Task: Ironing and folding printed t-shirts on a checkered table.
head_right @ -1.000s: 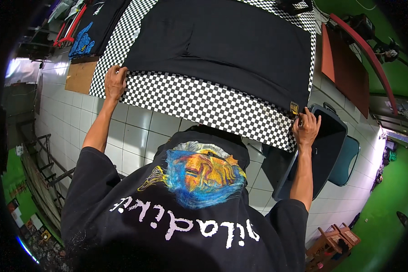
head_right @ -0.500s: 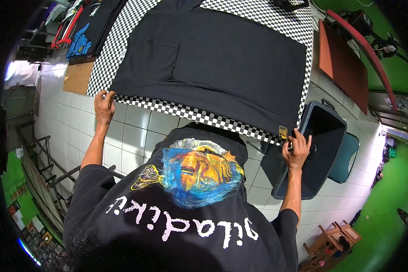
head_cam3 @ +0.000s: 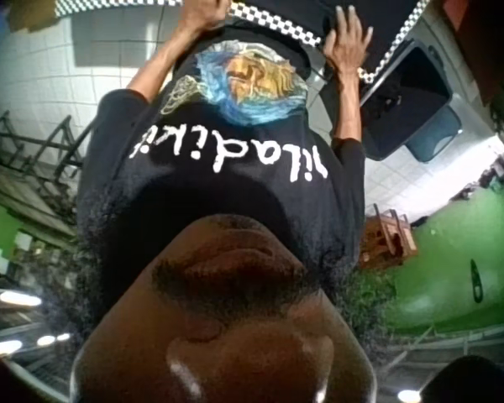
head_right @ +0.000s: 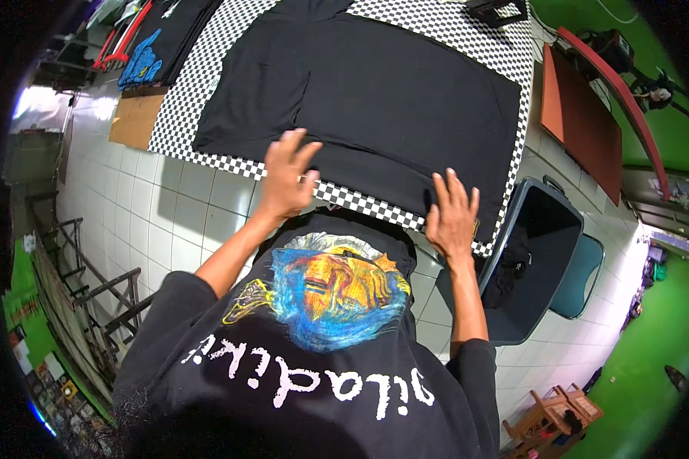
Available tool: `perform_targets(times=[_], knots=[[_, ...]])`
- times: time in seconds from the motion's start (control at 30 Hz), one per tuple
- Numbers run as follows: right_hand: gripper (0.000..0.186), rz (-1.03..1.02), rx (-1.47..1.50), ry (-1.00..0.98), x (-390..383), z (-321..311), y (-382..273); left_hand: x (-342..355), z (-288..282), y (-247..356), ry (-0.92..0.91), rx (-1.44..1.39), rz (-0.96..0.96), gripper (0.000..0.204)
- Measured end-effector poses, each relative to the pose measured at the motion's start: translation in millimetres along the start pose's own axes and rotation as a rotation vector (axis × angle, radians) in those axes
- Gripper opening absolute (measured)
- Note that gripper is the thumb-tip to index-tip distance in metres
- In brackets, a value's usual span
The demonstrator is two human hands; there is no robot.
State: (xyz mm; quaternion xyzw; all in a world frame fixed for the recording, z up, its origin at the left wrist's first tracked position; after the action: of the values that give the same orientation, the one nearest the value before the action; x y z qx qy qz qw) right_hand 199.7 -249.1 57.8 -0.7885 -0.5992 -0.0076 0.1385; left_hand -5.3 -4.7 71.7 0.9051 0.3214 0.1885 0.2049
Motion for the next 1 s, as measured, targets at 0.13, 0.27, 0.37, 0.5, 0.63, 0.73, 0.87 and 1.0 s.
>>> perform_targets(times=[0.13,0.27,0.37,0.5,0.63,0.73,0.87,1.0], knots=[[0.063,-0.058,0.017,-0.17,16,33,-20,-9,46,13,-0.062,-0.002,-0.041,0.067],[0.061,-0.021,0.028,-0.265,4,48,-11,-13,60,-12,-0.051,0.139,-0.158,0.068],[0.062,0.002,0.028,-0.269,7,45,-14,-15,61,-9,-0.065,0.144,-0.142,0.066],[0.059,0.04,0.114,-0.101,22,44,-21,-16,56,-16,-0.086,0.062,-0.171,0.065],[0.056,0.013,0.226,0.109,58,36,-50,-16,28,-28,-0.015,-0.038,-0.169,0.061],[0.053,-0.058,0.264,0.15,101,40,-80,-16,-6,-68,0.099,0.064,-0.209,0.06],[0.049,-0.194,0.319,0.172,179,53,-125,-17,-58,-150,0.239,0.082,-0.301,0.057],[0.046,-0.285,0.371,0.233,264,76,-164,-18,-104,-211,0.371,0.049,-0.416,0.047]])
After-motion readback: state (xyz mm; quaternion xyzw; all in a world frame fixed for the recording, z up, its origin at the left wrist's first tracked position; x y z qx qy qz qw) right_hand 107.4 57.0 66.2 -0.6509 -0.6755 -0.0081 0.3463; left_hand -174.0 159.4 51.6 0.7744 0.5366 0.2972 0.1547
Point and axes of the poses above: each hand's wrist, its own x-axis towards the middle knuckle, its own z-axis out of the palm, y = z × x, the point moved 8 cm from there along x, towards the middle knuckle, and after that the axes turned 13 degrees about -z, right-handed, at the moved point
